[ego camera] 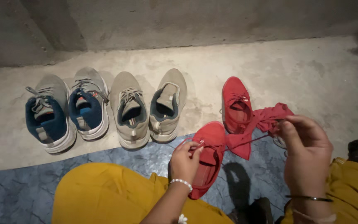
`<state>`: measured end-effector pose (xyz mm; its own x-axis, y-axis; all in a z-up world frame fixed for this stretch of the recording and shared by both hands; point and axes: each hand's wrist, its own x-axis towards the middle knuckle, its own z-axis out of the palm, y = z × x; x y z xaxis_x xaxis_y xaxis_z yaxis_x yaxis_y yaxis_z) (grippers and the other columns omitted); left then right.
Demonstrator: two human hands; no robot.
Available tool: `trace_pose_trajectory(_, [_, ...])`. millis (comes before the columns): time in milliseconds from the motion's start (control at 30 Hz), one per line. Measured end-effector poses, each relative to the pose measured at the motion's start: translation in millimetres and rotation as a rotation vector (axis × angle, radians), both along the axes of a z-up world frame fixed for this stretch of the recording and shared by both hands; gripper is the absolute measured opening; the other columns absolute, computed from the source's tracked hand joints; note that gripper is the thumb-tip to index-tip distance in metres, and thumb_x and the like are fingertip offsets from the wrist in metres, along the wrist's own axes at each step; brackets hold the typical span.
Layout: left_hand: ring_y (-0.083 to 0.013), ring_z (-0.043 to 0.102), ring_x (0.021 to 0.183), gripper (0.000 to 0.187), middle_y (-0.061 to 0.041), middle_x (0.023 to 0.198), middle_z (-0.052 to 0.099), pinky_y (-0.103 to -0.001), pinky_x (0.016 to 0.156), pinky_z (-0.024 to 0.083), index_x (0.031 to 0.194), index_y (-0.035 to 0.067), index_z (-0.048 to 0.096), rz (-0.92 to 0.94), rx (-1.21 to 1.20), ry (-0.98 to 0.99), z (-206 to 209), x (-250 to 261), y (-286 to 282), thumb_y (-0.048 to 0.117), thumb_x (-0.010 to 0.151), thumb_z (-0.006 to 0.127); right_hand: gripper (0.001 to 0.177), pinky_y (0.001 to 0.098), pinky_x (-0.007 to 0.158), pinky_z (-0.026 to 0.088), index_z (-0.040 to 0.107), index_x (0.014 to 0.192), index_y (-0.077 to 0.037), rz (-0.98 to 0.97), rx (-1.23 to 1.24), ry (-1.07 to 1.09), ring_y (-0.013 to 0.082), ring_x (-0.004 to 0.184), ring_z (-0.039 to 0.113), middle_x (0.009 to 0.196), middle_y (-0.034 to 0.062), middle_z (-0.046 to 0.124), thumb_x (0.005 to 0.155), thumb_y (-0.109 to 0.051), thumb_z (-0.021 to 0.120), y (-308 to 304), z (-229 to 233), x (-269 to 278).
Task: The person ties the laces of a red shoe, then wipes a beige sneaker with a red cloth. The person handles the shoes one at a time and uses the cloth to wipe the upper and sole areas.
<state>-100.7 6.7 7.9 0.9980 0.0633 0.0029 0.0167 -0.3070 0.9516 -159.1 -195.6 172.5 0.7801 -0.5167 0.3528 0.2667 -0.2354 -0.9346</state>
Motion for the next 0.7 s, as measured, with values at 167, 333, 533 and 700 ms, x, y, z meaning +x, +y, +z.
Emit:
trace_pose_trajectory(167, [-0.0208,0.077,0.074,0.023,-0.013,0.089,0.079,-0.032,0.069,0.058,0.100,0.006,0.078,0.008,-0.096,0.050,-14,3,-1,0.024,0.086,0.076,0.014,0.0249,0.076,0.052,0.068,0.116,-0.001,0.099,0.055,0.010,0.0108,0.084,0.063,0.097,0.0039,0.069,0.103,-0.004,0.066,9,-2,7])
trace_pose_trajectory(333, [-0.0210,0.078,0.078,0.027,-0.015,0.092,0.079,-0.031,0.072,0.058,0.105,0.005,0.077,0.032,-0.114,0.085,-32,7,-1,0.026,0.089,0.074,0.014,0.0211,0.073,0.048,0.072,0.113,-0.001,-0.002,-0.072,0.083,0.0054,0.083,0.060,0.099,-0.0007,0.069,0.101,-0.006,0.068,16,-8,19])
trace_pose_trajectory(533, [-0.0223,0.074,0.074,0.029,-0.015,0.090,0.079,-0.033,0.071,0.056,0.107,0.005,0.077,0.031,-0.129,0.103,-38,9,0,0.028,0.091,0.071,0.013,0.0233,0.062,0.047,0.074,0.112,-0.002,0.078,-0.090,0.140,0.0079,0.071,0.057,0.092,0.0012,0.067,0.101,-0.010,0.069,9,-24,40])
trace_pose_trajectory(700, [-0.0215,0.070,0.069,0.029,-0.012,0.086,0.078,-0.033,0.069,0.055,0.109,0.007,0.076,0.029,-0.136,0.099,-36,8,-1,0.029,0.093,0.067,0.017,0.0240,0.065,0.057,0.077,0.105,-0.006,0.251,-0.127,0.421,0.0089,0.074,0.069,0.088,0.0020,0.076,0.090,-0.014,0.072,13,-78,62])
